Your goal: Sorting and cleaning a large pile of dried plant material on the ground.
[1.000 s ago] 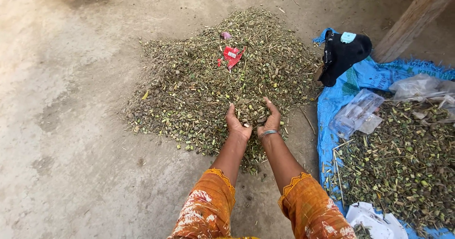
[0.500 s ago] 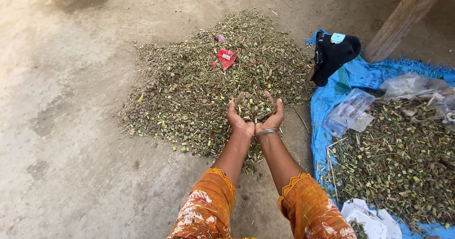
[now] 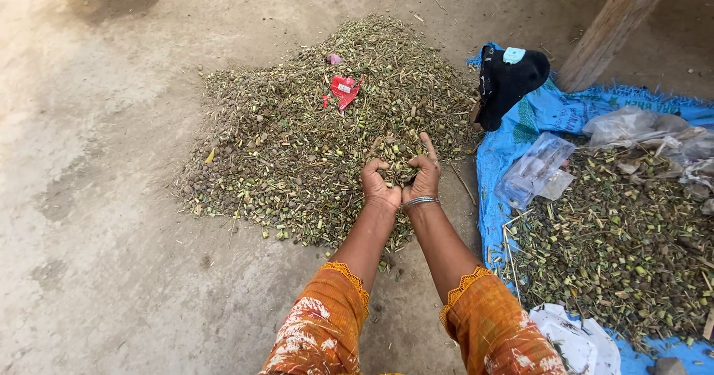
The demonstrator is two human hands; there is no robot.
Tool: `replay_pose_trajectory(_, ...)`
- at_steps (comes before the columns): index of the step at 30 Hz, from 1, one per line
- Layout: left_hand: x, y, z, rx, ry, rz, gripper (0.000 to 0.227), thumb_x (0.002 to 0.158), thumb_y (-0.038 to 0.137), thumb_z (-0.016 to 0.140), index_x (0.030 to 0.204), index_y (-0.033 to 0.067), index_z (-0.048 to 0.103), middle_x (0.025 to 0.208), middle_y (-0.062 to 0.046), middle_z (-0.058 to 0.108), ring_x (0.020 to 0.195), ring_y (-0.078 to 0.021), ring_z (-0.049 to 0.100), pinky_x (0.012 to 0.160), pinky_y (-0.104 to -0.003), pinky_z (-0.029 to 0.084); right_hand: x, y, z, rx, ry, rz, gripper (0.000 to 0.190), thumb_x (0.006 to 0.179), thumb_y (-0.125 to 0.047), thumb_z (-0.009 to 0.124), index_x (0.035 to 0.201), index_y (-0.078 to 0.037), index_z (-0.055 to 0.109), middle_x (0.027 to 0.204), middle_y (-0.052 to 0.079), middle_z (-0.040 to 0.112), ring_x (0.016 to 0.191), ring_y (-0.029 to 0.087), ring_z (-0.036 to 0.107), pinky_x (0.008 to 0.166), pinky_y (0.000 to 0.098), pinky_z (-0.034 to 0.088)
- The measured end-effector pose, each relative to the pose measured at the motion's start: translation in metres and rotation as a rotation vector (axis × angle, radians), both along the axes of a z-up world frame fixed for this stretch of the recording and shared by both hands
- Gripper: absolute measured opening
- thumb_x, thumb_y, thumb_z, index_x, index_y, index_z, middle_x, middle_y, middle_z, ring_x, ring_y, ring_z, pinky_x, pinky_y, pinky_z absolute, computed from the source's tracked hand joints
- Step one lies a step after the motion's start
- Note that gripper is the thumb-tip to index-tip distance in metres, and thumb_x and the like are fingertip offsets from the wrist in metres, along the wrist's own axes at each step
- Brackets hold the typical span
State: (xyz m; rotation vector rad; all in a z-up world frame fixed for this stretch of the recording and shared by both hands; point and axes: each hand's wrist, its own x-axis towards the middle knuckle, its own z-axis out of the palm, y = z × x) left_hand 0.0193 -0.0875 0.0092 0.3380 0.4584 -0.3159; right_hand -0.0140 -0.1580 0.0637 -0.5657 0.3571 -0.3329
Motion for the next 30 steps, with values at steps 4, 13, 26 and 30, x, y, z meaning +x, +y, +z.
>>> replay_pose_trajectory(4,-0.004,0.0,0.002,-0.005,0.044,0.029,0.033,0.063,0.013,0.061,0.095,0.0082,0.065,0.091,-0.007,0.07,0.09,-0.0295,0.066,0.097,-0.052,0.051,0.004,-0.003,-0.019,-0.052,0.01,0.001,0.081,0.067,0.008,0.048,0.146,-0.006,0.058,0.101,0.013,0.07,0.078,0.019,0.069,0.077,0.0353,0.065)
replay_pose_trajectory(13,0.008,0.0,-0.035,0.041,0.02,0.061,0.038,0.064,-0.001,0.06,0.1,0.006,0.052,0.086,-0.008,0.057,0.086,-0.0312,0.06,0.092,-0.055,0.054,0.004,0.005,-0.022,-0.077,0.06,-0.038,0.076,0.072,0.02,0.053,0.141,-0.008,0.061,0.096,0.009,0.072,0.069,0.012,0.066,0.064,0.0266,0.061)
replay_pose_trajectory(26,-0.007,-0.008,-0.013,0.168,0.05,0.096,0.055,0.065,-0.004,0.062,0.116,0.0091,0.047,0.098,-0.013,0.056,0.091,-0.0308,0.06,0.089,-0.056,0.055,0.003,-0.007,-0.037,-0.003,0.041,-0.042,0.069,0.076,0.017,0.059,0.141,-0.006,0.063,0.095,0.012,0.069,0.072,0.016,0.069,0.067,0.0294,0.065)
replay_pose_trajectory(30,-0.01,-0.02,-0.009,0.187,0.043,0.072,0.047,0.064,-0.003,0.061,0.107,0.0088,0.047,0.096,-0.012,0.055,0.09,-0.0304,0.059,0.087,-0.057,0.055,-0.006,-0.014,-0.015,0.05,0.079,-0.057,0.07,0.07,0.016,0.055,0.136,-0.006,0.061,0.099,0.014,0.073,0.074,0.018,0.073,0.067,0.0302,0.065)
